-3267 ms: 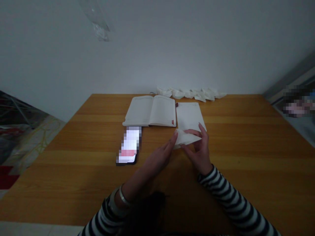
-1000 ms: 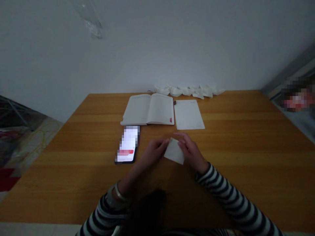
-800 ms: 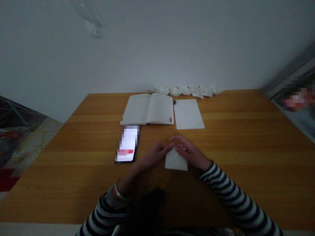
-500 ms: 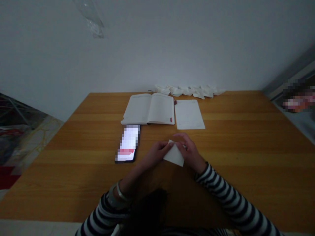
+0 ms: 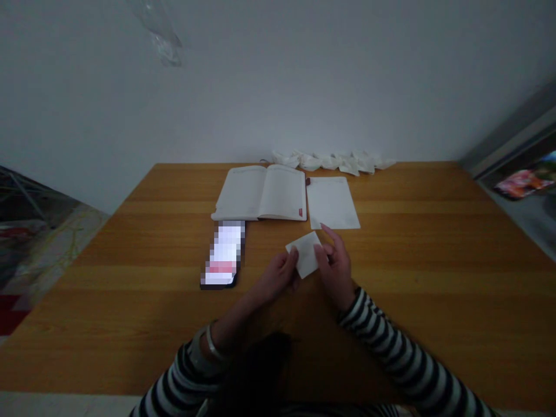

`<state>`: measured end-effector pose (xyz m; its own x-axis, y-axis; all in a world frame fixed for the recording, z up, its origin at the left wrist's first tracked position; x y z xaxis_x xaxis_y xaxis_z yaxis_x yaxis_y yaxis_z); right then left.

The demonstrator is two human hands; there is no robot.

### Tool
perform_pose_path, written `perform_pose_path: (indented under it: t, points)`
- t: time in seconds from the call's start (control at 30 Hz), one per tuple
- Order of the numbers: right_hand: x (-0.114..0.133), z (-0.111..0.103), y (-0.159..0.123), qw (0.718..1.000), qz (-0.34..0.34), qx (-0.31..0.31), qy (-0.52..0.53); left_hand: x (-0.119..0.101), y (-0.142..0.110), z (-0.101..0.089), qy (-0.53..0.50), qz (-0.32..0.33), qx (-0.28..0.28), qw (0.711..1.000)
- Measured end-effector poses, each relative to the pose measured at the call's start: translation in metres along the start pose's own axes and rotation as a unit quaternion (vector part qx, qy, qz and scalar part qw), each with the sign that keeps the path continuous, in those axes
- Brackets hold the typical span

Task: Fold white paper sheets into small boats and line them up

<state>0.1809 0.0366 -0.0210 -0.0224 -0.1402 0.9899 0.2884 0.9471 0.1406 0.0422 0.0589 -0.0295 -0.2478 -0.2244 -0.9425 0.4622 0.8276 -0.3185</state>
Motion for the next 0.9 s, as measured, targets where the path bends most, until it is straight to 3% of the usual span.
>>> perform_pose_path:
  t: [0.07, 0.13, 0.3, 0.47, 0.63, 0.7, 0.8, 0.9]
  points:
    - [0.000, 0.014, -0.007, 0.998, 0.026, 0.050, 0.039, 0.000, -0.001, -0.011, -0.014, -0.014, -0.067, 0.998]
    - [-0.004, 0.025, -0.012, 0.988, 0.073, 0.095, 0.095, -0.003, -0.001, -0.019, -0.020, -0.014, -0.095, 0.995]
    - [-0.022, 0.041, -0.024, 0.937, 0.224, 0.232, 0.135, -0.007, -0.001, -0.021, -0.037, -0.027, -0.049, 0.998]
    - [-0.015, 0.036, -0.020, 0.940, 0.188, 0.279, 0.050, -0.005, 0.001, -0.019, -0.054, -0.008, -0.065, 0.996]
    - [-0.019, 0.033, -0.017, 0.945, 0.180, 0.272, 0.013, -0.004, 0.003, -0.022, -0.027, 0.026, -0.079, 0.996]
    - [-0.020, 0.031, -0.014, 0.957, 0.141, 0.251, -0.038, -0.005, 0.004, -0.021, -0.010, 0.036, -0.080, 0.996]
    - [-0.014, 0.022, -0.006, 0.975, 0.045, 0.164, -0.143, -0.005, 0.004, -0.011, 0.016, 0.045, -0.074, 0.996]
    - [-0.009, 0.012, -0.003, 0.979, 0.009, 0.075, -0.189, 0.001, 0.005, 0.005, 0.028, 0.035, -0.033, 0.998]
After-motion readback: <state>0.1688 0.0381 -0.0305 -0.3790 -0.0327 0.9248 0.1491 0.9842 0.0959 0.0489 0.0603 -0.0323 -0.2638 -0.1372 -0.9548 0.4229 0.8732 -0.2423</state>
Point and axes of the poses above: each hand's wrist, its own y-axis towards the middle knuckle, its own z-axis out of the palm, x = y × z, the point moved 7 cm from there along y, towards the middle knuckle, and after that the axes turned 2 degrees about -z, right-handed, at the moved point
